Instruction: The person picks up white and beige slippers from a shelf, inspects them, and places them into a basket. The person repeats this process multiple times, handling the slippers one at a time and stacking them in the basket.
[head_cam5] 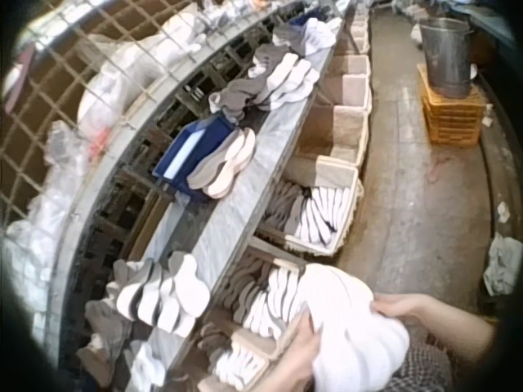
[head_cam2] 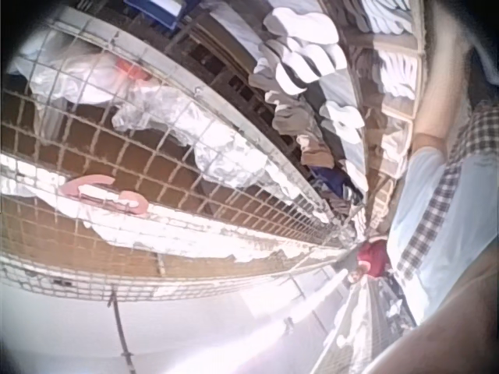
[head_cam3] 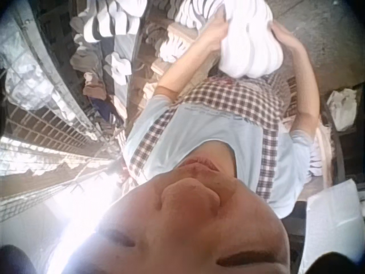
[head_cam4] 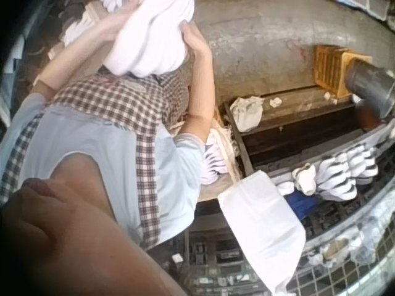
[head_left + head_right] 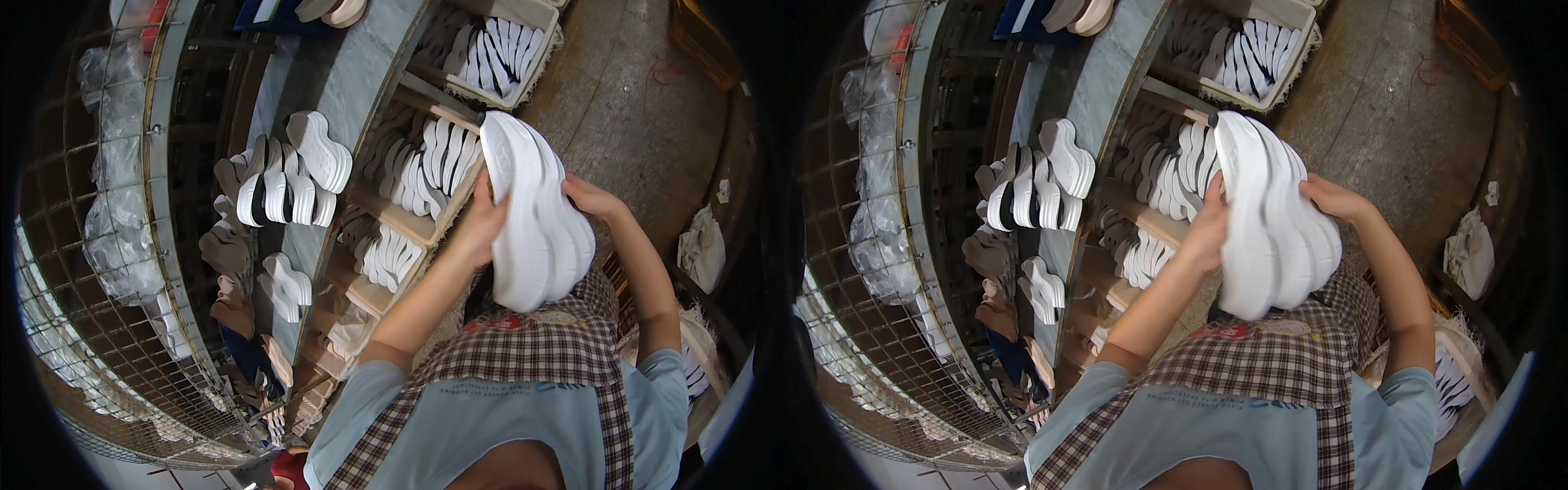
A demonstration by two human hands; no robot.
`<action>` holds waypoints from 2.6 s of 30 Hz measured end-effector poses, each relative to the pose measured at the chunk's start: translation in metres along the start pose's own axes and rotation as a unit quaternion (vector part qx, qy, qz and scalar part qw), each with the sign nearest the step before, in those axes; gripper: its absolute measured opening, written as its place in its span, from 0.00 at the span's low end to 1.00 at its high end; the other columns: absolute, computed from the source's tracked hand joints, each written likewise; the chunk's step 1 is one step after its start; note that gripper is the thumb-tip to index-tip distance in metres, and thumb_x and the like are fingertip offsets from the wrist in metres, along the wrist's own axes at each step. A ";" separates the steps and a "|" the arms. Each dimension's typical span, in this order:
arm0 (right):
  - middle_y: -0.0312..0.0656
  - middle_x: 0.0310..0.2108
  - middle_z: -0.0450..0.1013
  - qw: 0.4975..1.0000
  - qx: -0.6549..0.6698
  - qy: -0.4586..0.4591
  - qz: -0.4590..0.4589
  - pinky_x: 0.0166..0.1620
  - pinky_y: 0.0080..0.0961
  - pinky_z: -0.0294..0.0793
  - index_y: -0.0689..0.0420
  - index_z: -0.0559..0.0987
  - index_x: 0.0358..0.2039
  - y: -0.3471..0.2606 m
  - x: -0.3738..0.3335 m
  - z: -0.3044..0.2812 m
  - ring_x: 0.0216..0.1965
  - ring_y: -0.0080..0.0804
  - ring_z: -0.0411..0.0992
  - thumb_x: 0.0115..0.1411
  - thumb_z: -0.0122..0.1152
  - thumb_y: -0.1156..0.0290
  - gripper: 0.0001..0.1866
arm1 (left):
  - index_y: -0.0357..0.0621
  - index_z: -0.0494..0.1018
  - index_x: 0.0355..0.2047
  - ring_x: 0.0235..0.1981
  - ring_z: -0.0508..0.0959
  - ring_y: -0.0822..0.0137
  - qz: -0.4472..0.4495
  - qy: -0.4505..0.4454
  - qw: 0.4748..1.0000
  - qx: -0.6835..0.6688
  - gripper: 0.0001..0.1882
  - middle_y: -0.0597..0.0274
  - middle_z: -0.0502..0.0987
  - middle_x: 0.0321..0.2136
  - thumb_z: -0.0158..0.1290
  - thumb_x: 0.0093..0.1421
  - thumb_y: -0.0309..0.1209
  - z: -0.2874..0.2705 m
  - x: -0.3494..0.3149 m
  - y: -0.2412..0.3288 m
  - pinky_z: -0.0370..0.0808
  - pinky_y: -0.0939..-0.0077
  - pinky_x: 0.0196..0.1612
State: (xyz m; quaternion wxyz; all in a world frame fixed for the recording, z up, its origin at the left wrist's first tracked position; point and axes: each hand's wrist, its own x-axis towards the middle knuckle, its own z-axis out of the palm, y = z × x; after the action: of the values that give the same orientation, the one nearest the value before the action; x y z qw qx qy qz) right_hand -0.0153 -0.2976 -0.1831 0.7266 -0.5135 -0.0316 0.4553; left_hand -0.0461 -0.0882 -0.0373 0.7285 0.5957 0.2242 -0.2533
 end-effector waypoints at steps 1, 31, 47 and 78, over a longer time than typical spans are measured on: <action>0.52 0.58 0.59 1.000 -0.019 -0.007 0.009 0.59 0.31 0.59 0.66 0.53 0.61 0.007 0.006 -0.006 0.58 0.34 0.59 0.62 0.45 0.49 0.38 | 0.44 0.29 0.64 0.61 0.55 0.54 0.059 0.007 0.990 0.131 0.49 0.47 0.48 0.62 0.55 0.57 0.30 0.004 0.002 -0.003 0.60 0.64 0.59; 0.38 0.39 0.70 0.981 -0.125 0.139 -0.047 0.46 0.24 0.67 0.61 0.71 0.46 0.093 0.278 0.058 0.40 0.27 0.68 0.60 0.52 0.52 0.25 | 0.35 0.65 0.50 0.48 0.71 0.62 0.016 0.170 0.980 0.099 0.23 0.56 0.72 0.46 0.54 0.53 0.21 -0.396 -0.013 -0.105 0.68 0.70 0.51; 0.29 0.27 0.64 0.947 0.103 0.287 0.103 0.34 0.17 0.64 0.58 0.69 0.31 0.329 0.176 0.067 0.29 0.15 0.61 0.62 0.54 0.71 0.05 | 0.39 0.62 0.54 0.60 0.53 0.38 0.365 0.215 0.503 0.753 0.31 0.36 0.53 0.59 0.58 0.49 0.30 -0.554 0.318 -0.097 0.54 0.46 0.60; 0.31 0.28 0.67 0.942 0.013 0.299 0.154 0.34 0.18 0.66 0.60 0.70 0.33 0.371 0.166 0.033 0.29 0.19 0.64 0.61 0.51 0.74 0.03 | 0.30 0.69 0.45 0.43 0.74 0.45 0.171 0.173 0.718 0.652 0.26 0.38 0.74 0.40 0.59 0.51 0.37 -0.483 0.295 -0.095 0.71 0.63 0.47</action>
State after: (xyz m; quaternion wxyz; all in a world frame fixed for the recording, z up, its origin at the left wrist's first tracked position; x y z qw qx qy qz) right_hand -0.1690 -0.1368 -0.5251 0.6298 -0.6156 0.2727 0.3873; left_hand 0.1090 0.3407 -0.3862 0.1396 0.9849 0.0204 -0.1007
